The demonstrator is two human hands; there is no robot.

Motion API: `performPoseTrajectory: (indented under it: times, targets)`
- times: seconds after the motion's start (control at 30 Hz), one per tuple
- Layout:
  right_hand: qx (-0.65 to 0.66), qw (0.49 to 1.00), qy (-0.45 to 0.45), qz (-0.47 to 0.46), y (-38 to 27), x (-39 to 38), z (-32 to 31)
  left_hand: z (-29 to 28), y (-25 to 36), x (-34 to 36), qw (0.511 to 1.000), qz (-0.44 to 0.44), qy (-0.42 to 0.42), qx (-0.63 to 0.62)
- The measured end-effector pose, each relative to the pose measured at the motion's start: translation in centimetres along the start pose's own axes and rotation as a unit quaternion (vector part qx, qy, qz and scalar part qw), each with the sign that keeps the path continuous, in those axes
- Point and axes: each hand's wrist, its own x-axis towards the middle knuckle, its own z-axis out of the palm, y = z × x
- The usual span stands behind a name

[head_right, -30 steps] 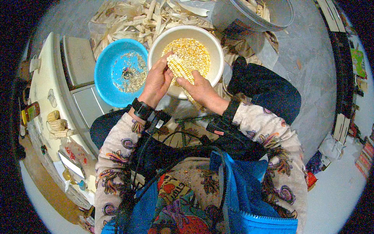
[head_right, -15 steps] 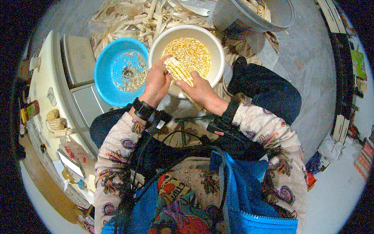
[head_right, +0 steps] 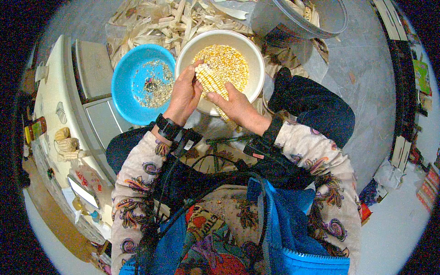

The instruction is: The person removes corn kernels from a cob by hand, placing the kernels into a white bowl. The person holds the cob with both hands and rotates it while pulling off the kernels.

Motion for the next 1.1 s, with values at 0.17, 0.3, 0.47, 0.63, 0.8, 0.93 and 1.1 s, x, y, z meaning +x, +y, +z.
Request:
performPoseTrajectory:
  times: [0.17, 0.3, 0.47, 0.63, 0.8, 0.93, 1.1]
  targets:
    - [0.008, 0.999, -0.002, -0.038, 0.0, -0.3, 0.3, -0.4, -0.8, 0.0, 0.998, 0.022, 0.043, 0.031]
    - [0.023, 0.999, -0.018, -0.025, -0.3, -0.2, 0.4, -0.5, -0.7, 0.1, 0.999, 0.020, 0.043, 0.026]
    - [0.110, 0.978, -0.108, 0.140, -1.1, -0.2, -0.9, -0.5, -0.4, 0.1, 1.000, -0.007, -0.006, -0.009]
    - [0.055, 0.996, -0.056, 0.040, -0.2, -0.2, -0.3, -0.6, -0.8, 0.3, 0.996, 0.007, -0.029, 0.079]
    - [0.001, 0.998, -0.052, 0.024, 0.7, 0.3, 0.3, -0.9, -1.5, 0.5, 0.998, 0.021, 0.005, 0.053]
    - [-0.005, 0.996, -0.072, 0.056, 0.5, 0.1, -0.2, -0.8, -1.3, 0.2, 0.998, 0.010, 0.026, 0.051]
    - [-0.044, 0.997, -0.048, 0.044, 0.4, 0.2, -0.3, -0.6, -0.1, 0.0, 0.997, -0.032, 0.001, 0.075]
